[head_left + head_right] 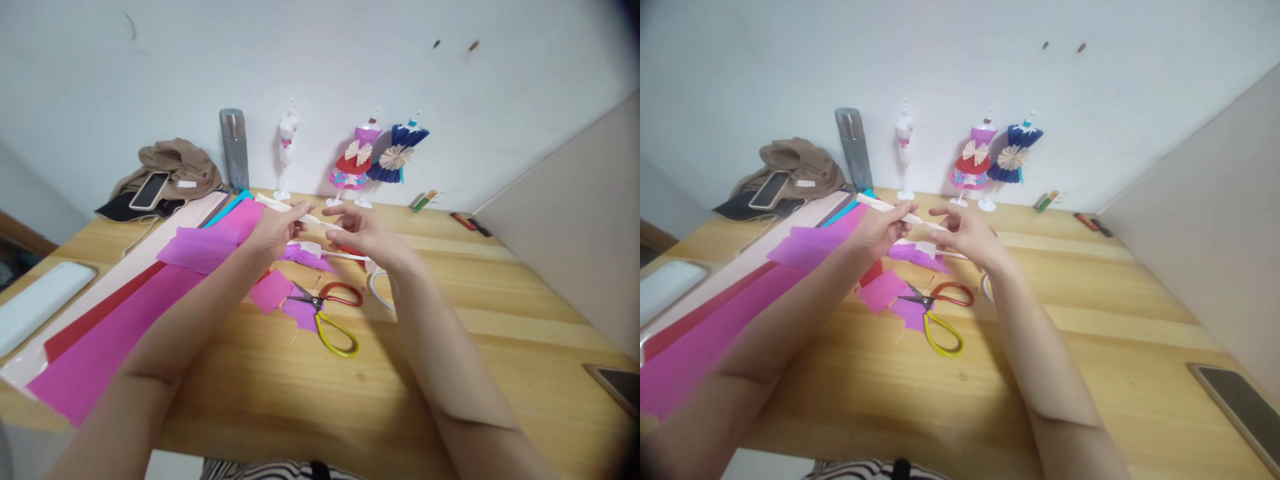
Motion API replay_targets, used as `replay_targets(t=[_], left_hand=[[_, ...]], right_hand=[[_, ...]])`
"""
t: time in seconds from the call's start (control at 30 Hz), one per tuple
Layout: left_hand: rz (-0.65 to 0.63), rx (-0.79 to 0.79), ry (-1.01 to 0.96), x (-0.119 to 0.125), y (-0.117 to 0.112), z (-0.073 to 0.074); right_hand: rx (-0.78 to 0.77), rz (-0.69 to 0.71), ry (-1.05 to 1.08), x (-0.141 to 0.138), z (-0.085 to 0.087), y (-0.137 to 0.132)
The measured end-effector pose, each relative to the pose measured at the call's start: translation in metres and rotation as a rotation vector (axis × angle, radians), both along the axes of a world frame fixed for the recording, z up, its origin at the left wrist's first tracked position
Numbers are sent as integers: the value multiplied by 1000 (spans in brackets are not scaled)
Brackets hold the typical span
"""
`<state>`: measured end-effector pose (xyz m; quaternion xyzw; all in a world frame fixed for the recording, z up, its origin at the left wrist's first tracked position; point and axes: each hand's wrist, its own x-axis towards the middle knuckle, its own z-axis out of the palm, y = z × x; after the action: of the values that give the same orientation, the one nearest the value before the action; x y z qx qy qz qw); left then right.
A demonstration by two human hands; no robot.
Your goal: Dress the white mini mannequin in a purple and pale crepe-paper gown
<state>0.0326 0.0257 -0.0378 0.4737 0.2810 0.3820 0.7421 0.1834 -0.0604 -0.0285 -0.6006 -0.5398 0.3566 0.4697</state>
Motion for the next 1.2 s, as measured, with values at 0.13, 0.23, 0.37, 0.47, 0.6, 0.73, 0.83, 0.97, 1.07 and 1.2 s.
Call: replay_targets(t=[0.13,0.23,0.37,0.47,0.6,0.73,0.83,0.97,1.07,1.2], left_hand=[[55,-98,-48,-1,2,0],[57,-144,-65,1,0,-2],[64,-88,-60,4,-2,-5],[78,-11,-19,5,-2,-7],[111,155,33,1,2,-10],[79,270,74,-1,2,-12],[62,298,123,-2,0,-8],[46,400,183,-10,8,1],[-178,568,248,-23,25,6],[-184,832,611,-40,45,8]], right_hand=[[-51,18,40,15,0,-4],[36,-61,147,18,0,-5],[27,-74,223,15,4,-6],[26,-83,168,15,5,-7],[22,-108,156,15,4,-8],[-83,-50,130,6,-1,-8],[-97,-53,24,-3,-6,-7],[-43,-70,36,-5,-11,-3],[14,-153,162,0,-13,-1],[45,-214,323,3,-13,2]])
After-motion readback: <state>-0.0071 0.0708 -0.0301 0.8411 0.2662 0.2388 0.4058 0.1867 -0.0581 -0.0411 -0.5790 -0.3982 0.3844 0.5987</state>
